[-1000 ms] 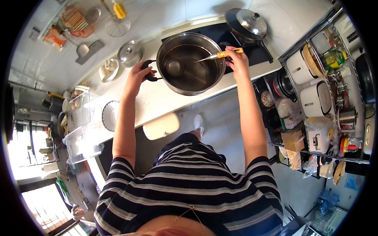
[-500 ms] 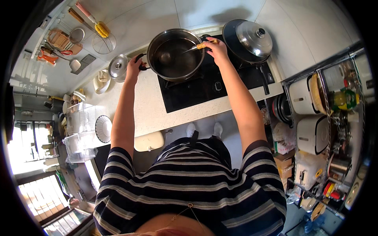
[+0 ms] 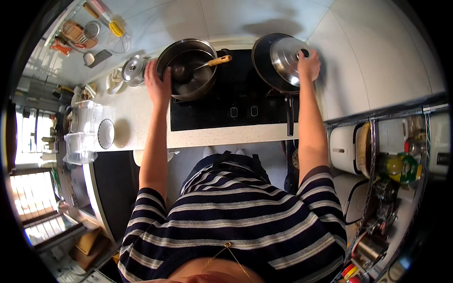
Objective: The person washes a plate and a bowl in a kitchen sink using a cloth, then places them into a dish rack.
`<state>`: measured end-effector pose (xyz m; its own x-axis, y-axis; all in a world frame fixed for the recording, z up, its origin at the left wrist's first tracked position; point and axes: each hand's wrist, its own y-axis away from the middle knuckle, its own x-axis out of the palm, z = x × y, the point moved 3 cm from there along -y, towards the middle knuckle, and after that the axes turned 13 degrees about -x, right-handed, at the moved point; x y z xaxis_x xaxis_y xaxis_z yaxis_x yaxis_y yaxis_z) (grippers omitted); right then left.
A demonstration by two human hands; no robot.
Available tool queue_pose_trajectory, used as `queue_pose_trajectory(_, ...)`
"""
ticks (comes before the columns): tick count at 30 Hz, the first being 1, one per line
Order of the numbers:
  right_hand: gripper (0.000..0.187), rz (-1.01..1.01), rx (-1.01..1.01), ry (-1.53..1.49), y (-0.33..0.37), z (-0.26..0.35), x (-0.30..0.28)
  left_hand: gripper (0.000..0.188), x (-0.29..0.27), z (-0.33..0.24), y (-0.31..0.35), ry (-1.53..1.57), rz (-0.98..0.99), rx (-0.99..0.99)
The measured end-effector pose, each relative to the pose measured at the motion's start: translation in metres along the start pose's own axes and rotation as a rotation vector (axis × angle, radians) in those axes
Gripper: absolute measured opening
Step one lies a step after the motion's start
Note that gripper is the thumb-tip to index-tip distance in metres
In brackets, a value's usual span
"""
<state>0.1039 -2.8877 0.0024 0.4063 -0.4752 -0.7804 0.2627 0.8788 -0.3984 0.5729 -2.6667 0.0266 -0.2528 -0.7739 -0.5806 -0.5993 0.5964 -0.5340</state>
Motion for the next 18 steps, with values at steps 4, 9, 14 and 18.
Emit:
queue_pose_trajectory(4, 0.056, 0.195, -0.256, 0.021, -0.040, -0.026, 0.012, 0.047, 0.005, -0.047, 0.032, 0.105, 0.095, -0.014)
queue_pose_trajectory(9, 0.045, 0.206, -0.403, -0.081, -0.041, 0.004, 0.012, 0.046, -0.006, -0.005, 0.048, 0.056, 0.039, -0.135)
queue_pose_trajectory(14, 0.035, -0.081, -0.537, -0.327, -0.004, 0.124, -0.036, 0.054, -0.018, 0.039, 0.052, -0.023, -0.002, -0.212)
queue_pose_trajectory(18, 0.032, 0.038, -0.779, -0.605, 0.055, 0.252, -0.045, 0.064, -0.010, 0.060, 0.049, 0.101, 0.045, -0.364)
